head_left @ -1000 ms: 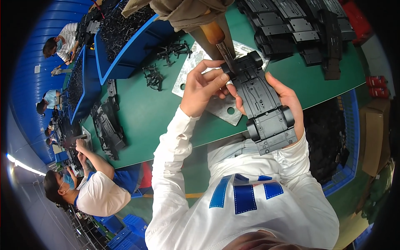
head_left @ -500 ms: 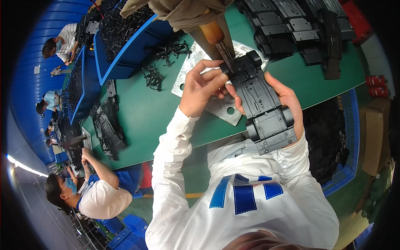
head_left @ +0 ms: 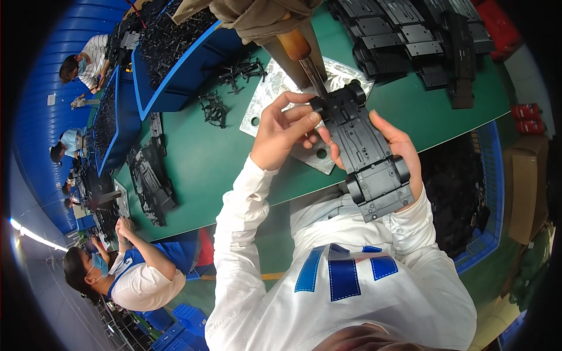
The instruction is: Assembling components of a toy truck chassis and attaching wheels using an automated screwdriver at a factory workstation.
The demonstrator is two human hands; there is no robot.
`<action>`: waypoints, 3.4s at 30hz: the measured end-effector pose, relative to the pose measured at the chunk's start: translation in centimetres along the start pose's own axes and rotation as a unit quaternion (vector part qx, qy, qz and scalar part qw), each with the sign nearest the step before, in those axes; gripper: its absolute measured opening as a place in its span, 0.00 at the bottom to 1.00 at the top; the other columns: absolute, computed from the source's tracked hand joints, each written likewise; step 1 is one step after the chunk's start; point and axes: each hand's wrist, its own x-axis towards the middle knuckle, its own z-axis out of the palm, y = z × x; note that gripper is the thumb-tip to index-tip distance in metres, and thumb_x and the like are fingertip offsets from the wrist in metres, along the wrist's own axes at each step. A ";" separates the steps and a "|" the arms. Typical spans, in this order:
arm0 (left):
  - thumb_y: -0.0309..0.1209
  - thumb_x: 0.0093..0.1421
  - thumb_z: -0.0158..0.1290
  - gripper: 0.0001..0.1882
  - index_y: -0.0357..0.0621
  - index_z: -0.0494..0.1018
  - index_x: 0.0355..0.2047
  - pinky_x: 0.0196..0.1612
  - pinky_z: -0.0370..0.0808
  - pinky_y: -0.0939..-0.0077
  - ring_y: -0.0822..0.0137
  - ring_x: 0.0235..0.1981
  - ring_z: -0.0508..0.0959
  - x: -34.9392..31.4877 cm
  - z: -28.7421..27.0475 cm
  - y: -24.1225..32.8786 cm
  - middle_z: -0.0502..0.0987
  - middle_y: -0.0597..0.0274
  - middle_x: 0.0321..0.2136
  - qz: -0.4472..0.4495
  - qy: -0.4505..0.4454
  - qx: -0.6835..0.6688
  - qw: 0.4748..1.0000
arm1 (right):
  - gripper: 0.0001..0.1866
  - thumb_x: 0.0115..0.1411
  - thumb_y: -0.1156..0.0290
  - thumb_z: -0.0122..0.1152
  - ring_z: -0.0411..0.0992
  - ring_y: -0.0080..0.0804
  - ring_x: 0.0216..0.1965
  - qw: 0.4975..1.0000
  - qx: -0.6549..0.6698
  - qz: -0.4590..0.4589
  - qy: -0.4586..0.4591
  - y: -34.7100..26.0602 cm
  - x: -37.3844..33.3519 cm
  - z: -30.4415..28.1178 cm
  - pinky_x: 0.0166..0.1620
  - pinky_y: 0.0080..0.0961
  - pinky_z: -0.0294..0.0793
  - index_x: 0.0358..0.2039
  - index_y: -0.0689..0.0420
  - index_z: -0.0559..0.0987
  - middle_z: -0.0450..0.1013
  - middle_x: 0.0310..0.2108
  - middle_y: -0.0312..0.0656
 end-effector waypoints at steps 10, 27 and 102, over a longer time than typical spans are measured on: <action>0.19 0.57 0.60 0.23 0.30 0.65 0.51 0.28 0.75 0.83 0.74 0.28 0.77 -6.0 3.7 0.4 0.76 0.55 0.36 0.057 0.060 0.025 0.996 | 0.30 0.73 0.52 0.32 0.72 0.52 0.55 1.000 -0.005 0.007 0.005 2.1 -4.3 0.3 0.48 0.45 0.81 0.66 0.62 0.59 0.67 0.57 0.63; 0.17 0.52 0.61 0.13 0.28 0.73 0.38 0.21 0.79 0.72 0.60 0.22 0.81 -15.2 5.6 5.6 0.78 0.26 0.37 0.534 -0.081 0.143 0.829 | 0.34 0.57 0.89 0.52 0.59 0.70 0.63 0.898 0.008 -0.046 -0.438 5.4 -9.2 0.7 0.65 0.60 0.53 0.61 0.73 0.48 0.53 0.57 0.87; 0.19 0.58 0.58 0.39 0.42 0.48 0.64 0.56 0.75 0.65 0.55 0.57 0.74 -10.9 -0.6 -4.5 0.64 0.39 0.62 0.165 -0.010 -0.181 0.970 | 0.38 0.56 0.79 0.65 0.70 0.48 0.60 0.602 -0.722 -0.284 -0.188 7.0 -3.4 3.1 0.60 0.30 0.68 0.64 0.69 0.57 0.68 0.59 0.60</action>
